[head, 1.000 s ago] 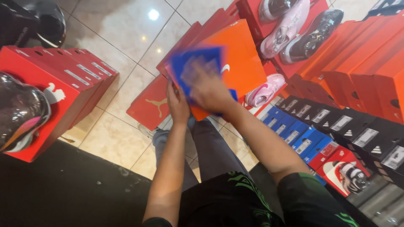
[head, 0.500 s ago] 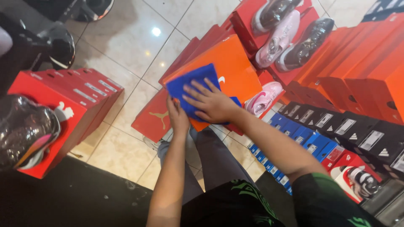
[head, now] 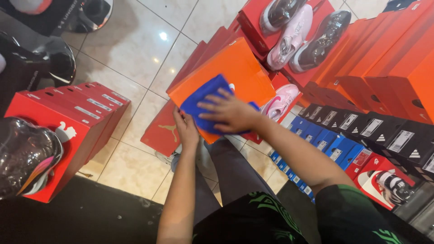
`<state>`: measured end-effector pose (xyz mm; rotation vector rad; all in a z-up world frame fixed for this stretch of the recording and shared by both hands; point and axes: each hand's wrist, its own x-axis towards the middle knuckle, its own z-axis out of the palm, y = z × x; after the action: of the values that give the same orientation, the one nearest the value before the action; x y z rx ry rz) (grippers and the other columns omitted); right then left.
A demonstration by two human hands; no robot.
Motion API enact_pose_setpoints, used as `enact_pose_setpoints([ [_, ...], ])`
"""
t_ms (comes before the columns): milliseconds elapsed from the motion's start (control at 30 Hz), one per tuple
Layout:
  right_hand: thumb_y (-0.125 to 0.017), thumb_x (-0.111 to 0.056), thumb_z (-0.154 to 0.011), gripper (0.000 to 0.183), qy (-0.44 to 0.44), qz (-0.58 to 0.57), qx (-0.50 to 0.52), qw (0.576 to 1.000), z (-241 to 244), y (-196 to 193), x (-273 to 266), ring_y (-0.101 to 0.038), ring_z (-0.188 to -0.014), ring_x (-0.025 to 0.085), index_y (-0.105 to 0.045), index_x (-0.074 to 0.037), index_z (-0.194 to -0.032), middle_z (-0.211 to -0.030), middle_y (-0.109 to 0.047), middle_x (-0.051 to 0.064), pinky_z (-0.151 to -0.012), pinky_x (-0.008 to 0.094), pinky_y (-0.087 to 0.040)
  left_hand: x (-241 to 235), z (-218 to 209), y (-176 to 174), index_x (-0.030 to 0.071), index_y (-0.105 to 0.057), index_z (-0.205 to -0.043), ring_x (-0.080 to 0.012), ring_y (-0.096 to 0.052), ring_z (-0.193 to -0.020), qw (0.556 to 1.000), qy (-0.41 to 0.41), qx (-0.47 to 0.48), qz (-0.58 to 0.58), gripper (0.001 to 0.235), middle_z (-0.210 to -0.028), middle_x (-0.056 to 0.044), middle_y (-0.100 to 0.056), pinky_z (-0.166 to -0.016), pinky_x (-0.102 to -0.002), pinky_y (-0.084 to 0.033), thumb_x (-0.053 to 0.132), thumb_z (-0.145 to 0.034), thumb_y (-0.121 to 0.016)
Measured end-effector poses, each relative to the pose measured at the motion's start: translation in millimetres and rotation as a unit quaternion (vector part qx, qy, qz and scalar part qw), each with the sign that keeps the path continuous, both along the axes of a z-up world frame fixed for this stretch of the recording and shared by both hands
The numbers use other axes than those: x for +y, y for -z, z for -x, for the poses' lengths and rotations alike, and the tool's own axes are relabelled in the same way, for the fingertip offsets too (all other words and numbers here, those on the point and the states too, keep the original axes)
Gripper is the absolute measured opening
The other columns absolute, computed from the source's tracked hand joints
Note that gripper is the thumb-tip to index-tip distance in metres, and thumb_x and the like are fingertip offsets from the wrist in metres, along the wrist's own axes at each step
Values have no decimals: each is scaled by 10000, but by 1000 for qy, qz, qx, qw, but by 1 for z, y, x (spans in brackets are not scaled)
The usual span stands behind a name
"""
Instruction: Clean and wipe dust off various shoe boxes using a blue cloth in a storage room.
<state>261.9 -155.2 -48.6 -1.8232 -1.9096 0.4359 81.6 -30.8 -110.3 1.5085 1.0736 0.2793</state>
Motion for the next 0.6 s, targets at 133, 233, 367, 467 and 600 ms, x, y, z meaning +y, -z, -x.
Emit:
enact_pose_setpoints([
  [133, -643, -447, -847, 697, 257, 60, -81, 961, -47, -17, 7, -493, -1399, 393, -555, -244, -1508, -1510, -532, 157, -1154, 546, -320, 4, -10, -35, 113, -387, -1515, -472, -528, -1282, 1000, -13, 13, 26, 545, -1467, -249, -462, -1089, -552, -427, 438, -1081, -441],
  [233, -469, -376, -1059, 642, 482, 193, -129, 845, -34, -14, 9, -251, -1537, 457, -312, -127, -1629, -1671, -191, 231, -1203, 649, -243, 5, -13, -48, 150, -397, -1444, -251, -635, -1086, 996, -13, 61, 69, 738, -1267, -89, -617, -793, -428, -505, 686, -938, -349],
  [367, -545, -410, -954, 579, 180, 82, -112, 974, -17, -6, -6, -330, -1481, 432, -524, -233, -1505, -1595, -396, 170, -1193, 612, -199, 3, -10, -38, 62, -386, -1507, -515, -503, -1296, 1000, -15, 24, 6, 583, -1464, -300, -442, -1094, -554, -422, 466, -1089, -432],
  [467, -616, -432, -916, 489, 117, 13, -77, 990, -46, 7, -9, -424, -1463, 366, -667, -233, -1360, -1562, -501, 115, -1212, 551, -230, 4, -13, -34, 55, -392, -1503, -501, -515, -1293, 1000, -8, 23, 12, 623, -1459, -290, -448, -1087, -553, -431, 510, -1081, -432],
  [600, -565, -304, -1020, 687, 400, 152, -134, 894, -38, 9, 13, -53, -1537, 486, -337, -140, -1648, -1708, -128, 180, -1193, 660, -34, 10, -19, -57, 19, -409, -1486, -532, -495, -1306, 999, -4, 14, 36, 643, -1451, -320, -453, -1084, -558, -438, 485, -1057, -519],
])
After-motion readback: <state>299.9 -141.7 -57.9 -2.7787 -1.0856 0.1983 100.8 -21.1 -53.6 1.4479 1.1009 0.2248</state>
